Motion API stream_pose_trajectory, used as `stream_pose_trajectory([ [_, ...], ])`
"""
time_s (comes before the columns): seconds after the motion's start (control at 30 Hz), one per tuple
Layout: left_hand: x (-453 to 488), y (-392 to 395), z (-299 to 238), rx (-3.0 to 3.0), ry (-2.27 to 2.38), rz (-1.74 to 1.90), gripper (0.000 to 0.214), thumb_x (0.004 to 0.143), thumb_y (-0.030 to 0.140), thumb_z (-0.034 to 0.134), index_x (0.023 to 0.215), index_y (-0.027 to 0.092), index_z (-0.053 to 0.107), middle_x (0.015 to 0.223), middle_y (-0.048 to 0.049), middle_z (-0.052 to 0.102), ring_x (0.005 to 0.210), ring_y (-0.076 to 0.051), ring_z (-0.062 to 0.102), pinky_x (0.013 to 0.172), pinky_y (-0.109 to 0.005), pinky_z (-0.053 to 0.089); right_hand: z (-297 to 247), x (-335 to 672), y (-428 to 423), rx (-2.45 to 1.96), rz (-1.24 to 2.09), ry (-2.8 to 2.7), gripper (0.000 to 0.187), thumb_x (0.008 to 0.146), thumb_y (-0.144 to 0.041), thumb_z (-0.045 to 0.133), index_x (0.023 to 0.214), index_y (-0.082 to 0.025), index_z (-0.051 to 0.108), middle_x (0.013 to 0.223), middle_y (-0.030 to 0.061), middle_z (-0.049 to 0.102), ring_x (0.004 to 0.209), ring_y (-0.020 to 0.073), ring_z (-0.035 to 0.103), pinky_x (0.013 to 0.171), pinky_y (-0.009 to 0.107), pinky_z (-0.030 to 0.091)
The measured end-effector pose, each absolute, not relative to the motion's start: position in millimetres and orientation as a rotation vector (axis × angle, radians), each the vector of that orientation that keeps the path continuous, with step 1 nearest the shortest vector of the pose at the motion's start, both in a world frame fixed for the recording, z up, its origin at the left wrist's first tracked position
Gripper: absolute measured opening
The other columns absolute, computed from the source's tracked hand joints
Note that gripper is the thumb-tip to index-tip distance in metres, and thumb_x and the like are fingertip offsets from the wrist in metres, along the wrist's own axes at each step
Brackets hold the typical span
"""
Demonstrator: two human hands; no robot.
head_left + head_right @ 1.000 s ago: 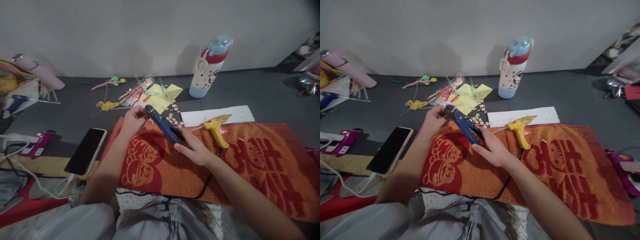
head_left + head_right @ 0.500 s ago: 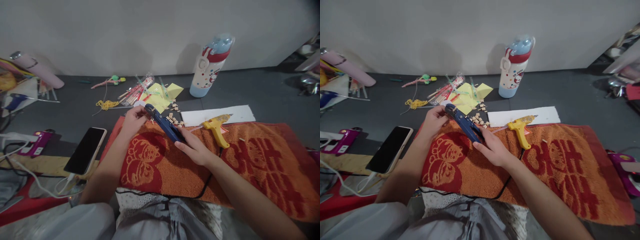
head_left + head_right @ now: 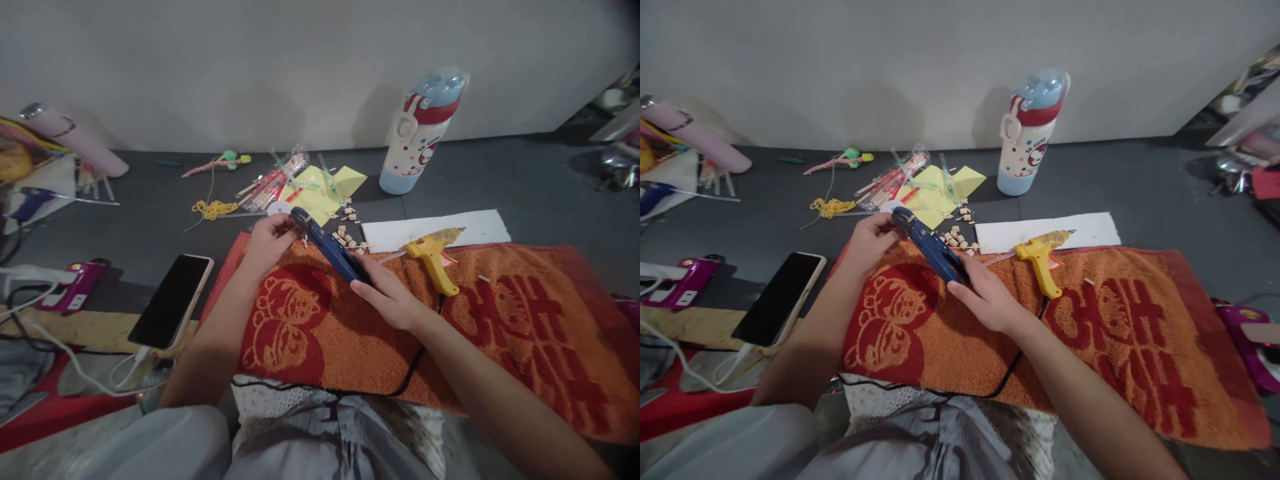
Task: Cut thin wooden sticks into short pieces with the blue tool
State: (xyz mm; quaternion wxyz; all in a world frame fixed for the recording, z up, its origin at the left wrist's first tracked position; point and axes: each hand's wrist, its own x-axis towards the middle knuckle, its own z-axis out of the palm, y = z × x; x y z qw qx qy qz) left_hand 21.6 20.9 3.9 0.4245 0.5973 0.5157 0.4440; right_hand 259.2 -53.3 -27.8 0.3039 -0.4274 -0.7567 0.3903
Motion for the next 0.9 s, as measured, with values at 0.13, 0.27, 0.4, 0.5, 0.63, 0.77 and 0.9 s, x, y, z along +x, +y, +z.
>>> stream_pose_trajectory([
  [0.13, 22, 20, 6, 1.509, 1.302, 1.115, 0.027, 0.066, 0.040, 0.073, 0.066, 0.016, 0.060, 0.058, 0.0019, 0.054, 0.055, -0.009, 0.045, 0.050, -0.021, 0.035, -28, 259, -53, -1.144, 1.038, -1.998, 0.058, 0.094, -0.051, 0.041, 0.143, -0.019, 0.038, 0.142, 0.0155, 0.051, 0.129, 0.0322, 0.050, 0.106, 0.053, 0.040],
  [0.27, 23, 20, 7, 1.533, 1.318, 1.119, 0.024, 0.065, 0.036, 0.072, 0.065, 0.016, 0.060, 0.057, 0.0021, 0.054, 0.056, -0.009, 0.046, 0.052, -0.021, 0.037, -28, 259, -54, -1.140, 1.032, -1.988, 0.058, 0.093, -0.052, 0.042, 0.142, -0.021, 0.039, 0.142, 0.0139, 0.052, 0.128, 0.0324, 0.051, 0.106, 0.054, 0.040],
  [0.4, 25, 20, 4, 1.556, 1.351, 1.157, 0.020, 0.065, 0.031, 0.070, 0.062, 0.015, 0.058, 0.059, 0.0021, 0.055, 0.058, -0.009, 0.048, 0.057, -0.021, 0.039, -28, 259, -53, -1.158, 1.060, -1.988, 0.059, 0.093, -0.052, 0.041, 0.142, -0.019, 0.039, 0.141, 0.0149, 0.052, 0.128, 0.0319, 0.051, 0.106, 0.053, 0.041],
  [0.5, 27, 19, 0, 1.563, 1.386, 1.173, 0.017, 0.066, 0.029, 0.067, 0.062, 0.015, 0.058, 0.059, 0.0018, 0.056, 0.057, -0.009, 0.049, 0.058, -0.022, 0.039, -28, 258, -53, -1.157, 1.078, -1.979, 0.060, 0.093, -0.054, 0.041, 0.141, -0.016, 0.040, 0.141, 0.0166, 0.052, 0.128, 0.0316, 0.051, 0.106, 0.052, 0.040],
  [0.63, 32, 17, -2, 1.577, 1.426, 1.223, 0.015, 0.068, 0.027, 0.064, 0.061, 0.016, 0.058, 0.056, 0.0019, 0.055, 0.054, -0.010, 0.047, 0.056, -0.022, 0.038, -28, 258, -54, -1.142, 1.081, -1.962, 0.060, 0.093, -0.054, 0.042, 0.141, -0.018, 0.041, 0.141, 0.0151, 0.053, 0.128, 0.0312, 0.051, 0.106, 0.052, 0.040],
  [0.77, 37, 14, 0, 1.572, 1.443, 1.237, 0.014, 0.068, 0.026, 0.064, 0.061, 0.017, 0.058, 0.057, 0.0012, 0.057, 0.054, -0.010, 0.048, 0.054, -0.022, 0.037, -29, 257, -53, -1.157, 1.053, -1.950, 0.057, 0.093, -0.053, 0.042, 0.139, -0.019, 0.043, 0.138, 0.0138, 0.056, 0.126, 0.0311, 0.053, 0.105, 0.051, 0.041],
  [0.9, 39, 14, 0, 1.534, 1.443, 1.247, 0.016, 0.070, 0.029, 0.065, 0.061, 0.017, 0.057, 0.056, 0.0021, 0.055, 0.053, -0.009, 0.045, 0.052, -0.021, 0.035, -30, 256, -53, -1.163, 1.045, -1.937, 0.053, 0.094, -0.049, 0.041, 0.139, -0.021, 0.045, 0.137, 0.0121, 0.057, 0.125, 0.0303, 0.054, 0.105, 0.051, 0.042],
])
